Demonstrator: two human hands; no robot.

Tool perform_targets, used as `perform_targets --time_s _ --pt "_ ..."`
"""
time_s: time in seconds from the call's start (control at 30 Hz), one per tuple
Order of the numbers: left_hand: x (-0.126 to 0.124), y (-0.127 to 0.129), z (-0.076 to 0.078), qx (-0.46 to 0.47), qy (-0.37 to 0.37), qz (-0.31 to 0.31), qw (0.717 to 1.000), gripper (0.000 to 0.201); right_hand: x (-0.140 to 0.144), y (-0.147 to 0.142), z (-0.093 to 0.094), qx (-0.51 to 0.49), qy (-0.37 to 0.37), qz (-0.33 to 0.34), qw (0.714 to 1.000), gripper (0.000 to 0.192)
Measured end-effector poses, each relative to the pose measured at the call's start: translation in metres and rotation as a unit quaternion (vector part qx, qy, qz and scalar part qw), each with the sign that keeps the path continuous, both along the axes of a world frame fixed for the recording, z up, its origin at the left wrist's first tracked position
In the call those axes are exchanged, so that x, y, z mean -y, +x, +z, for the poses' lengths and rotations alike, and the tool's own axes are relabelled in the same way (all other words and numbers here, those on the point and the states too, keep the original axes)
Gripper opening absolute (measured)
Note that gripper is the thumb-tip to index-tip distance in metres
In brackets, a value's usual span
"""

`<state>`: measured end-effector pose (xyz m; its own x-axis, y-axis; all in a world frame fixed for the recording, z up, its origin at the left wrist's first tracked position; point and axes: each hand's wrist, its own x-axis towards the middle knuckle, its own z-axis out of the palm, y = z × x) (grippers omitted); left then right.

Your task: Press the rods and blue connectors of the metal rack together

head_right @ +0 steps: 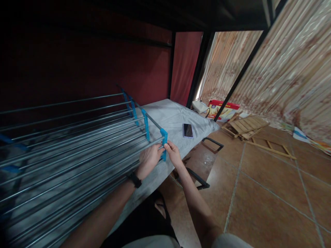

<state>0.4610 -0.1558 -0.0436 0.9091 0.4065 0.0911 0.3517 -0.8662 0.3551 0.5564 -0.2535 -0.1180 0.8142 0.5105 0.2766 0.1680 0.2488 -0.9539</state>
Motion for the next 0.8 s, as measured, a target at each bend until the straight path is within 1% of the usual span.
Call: perform_targets --time_s 0.2,0.43,0.67,0.8 --pt "0.0005 -0.0018 -0.0020 -0.007 0.010 -0.010 1.000 0.032 -0.0004 -0.0004 -0.0001 -0.013 0.009 -0.001 1.000 0.037" --pt "0.0006 -0.0036 0.0043 -0.013 0.007 -0.016 1.000 0.032 0.0016 -0.0015 0.0013 -0.009 -0.003 0.003 1.000 0.038" --pt "0.0001 -0.0025 -0.0018 -0.016 0.017 -0.020 1.000 0.032 0.0023 -0.0023 0.0041 0.010 -0.020 -0.002 1.000 0.037" --pt "0.0019 -0.0044 0.0001 -0.018 0.036 -0.029 0.999 0.032 0.0021 -0.0047 0.0063 0.026 -0.021 -0.015 0.999 0.037"
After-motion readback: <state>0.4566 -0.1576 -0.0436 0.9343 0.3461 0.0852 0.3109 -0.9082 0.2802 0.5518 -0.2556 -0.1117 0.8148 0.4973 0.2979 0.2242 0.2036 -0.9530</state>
